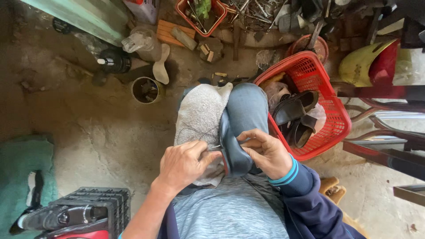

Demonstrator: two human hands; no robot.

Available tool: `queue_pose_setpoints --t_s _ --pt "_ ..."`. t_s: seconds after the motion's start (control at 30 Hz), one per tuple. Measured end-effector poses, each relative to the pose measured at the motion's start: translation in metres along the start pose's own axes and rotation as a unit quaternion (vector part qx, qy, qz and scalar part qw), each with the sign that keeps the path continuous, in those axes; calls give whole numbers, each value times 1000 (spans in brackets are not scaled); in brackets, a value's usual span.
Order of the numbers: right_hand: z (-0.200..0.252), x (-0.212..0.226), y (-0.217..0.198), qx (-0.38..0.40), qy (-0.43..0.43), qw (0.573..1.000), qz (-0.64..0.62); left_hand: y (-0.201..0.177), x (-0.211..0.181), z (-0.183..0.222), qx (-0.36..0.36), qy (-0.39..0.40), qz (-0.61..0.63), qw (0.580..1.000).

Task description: Repairing the sole of a shoe using a hand tool and a cloth

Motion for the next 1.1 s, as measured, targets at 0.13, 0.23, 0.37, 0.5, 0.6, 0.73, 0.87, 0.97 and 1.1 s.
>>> queue_pose_setpoints --t_s 0.13,0.23,0.37,0.5,0.6,0.73,0.87,0.97,1.1 --pt "-6 -9 -9 -29 -11 999 9 -6 -2 3 -27 -5 -28 999" --pt "-5 -5 -9 -46 -13 999 24 -7 9 16 -44 -29 -32 998" --pt "-1 8 -3 -22 -23 999 29 -14 64 58 -19 -127 -165 978" --pt "7 45 -16 -98 -94 960 243 -22 110 99 33 -289 -174 941" --pt "18 40 -29 -133 -116 934 311 -9 70 68 75 -217 -140 963" --pt "32 21 -79 -213 -94 932 279 10 22 23 73 -145 -69 984" --pt "39 -24 -122 -213 -97 943 235 29 16 4 152 -209 181 949" --pt "43 -27 -127 -233 -104 935 245 50 34 11 154 -247 345 893" --pt "58 6 -116 -310 -130 862 380 26 43 19 52 -236 412 879"
Point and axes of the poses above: each hand's wrist, its own z-axis away from the middle knuckle, its own y-axis out of the palm, x = y × z, the point moved 9 cm from there along -z, towards the middle knuckle, and after that the axes turned 4 degrees about z, right-handed, at the moved point
